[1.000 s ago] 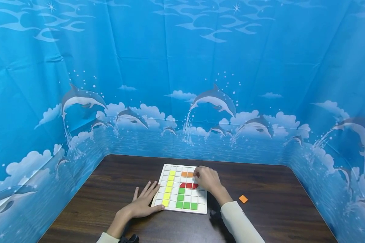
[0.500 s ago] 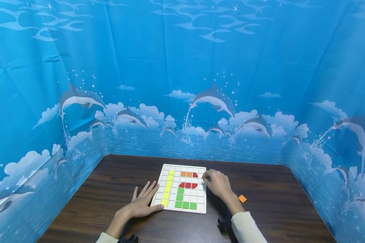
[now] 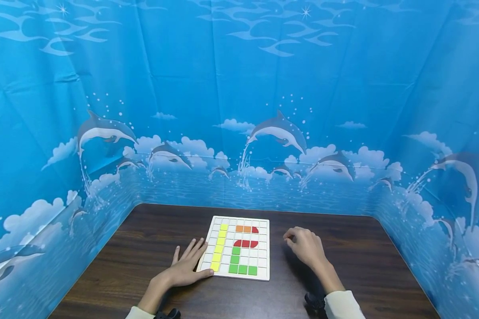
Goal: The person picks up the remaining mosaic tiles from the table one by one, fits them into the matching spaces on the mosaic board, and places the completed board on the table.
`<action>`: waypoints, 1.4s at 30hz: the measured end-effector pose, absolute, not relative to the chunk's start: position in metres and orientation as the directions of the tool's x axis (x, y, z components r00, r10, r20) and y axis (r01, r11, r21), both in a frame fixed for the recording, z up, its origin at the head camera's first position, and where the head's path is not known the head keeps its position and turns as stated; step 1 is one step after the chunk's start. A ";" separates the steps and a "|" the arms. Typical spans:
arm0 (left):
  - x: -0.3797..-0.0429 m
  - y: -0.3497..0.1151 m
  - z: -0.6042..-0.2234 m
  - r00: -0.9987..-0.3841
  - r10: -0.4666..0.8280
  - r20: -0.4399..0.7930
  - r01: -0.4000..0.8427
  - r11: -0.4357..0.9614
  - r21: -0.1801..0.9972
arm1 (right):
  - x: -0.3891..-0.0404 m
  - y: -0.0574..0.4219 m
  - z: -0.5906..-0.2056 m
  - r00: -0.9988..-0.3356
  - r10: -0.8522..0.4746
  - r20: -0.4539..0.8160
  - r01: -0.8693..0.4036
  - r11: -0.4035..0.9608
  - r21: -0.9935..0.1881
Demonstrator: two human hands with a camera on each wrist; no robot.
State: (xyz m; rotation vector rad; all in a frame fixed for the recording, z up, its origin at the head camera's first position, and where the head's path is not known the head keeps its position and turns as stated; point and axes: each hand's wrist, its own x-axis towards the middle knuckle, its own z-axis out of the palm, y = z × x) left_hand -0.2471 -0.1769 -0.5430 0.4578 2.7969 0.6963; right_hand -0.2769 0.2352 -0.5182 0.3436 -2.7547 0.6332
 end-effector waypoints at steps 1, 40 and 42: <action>-0.247 -0.177 -0.543 -0.926 0.352 -0.138 0.245 0.837 0.489 | -0.275 0.239 -0.518 -0.929 -0.163 0.333 -0.292 0.876 -0.384; -0.247 -0.176 -0.544 -0.931 0.339 -0.138 0.237 0.844 0.481 | -0.233 0.316 -0.528 -0.994 -0.096 0.054 -0.109 0.919 -0.378; -0.247 -0.177 -0.544 -0.930 0.342 -0.136 0.240 0.844 0.480 | -0.233 0.315 -0.529 -0.993 -0.105 0.058 -0.119 0.918 -0.378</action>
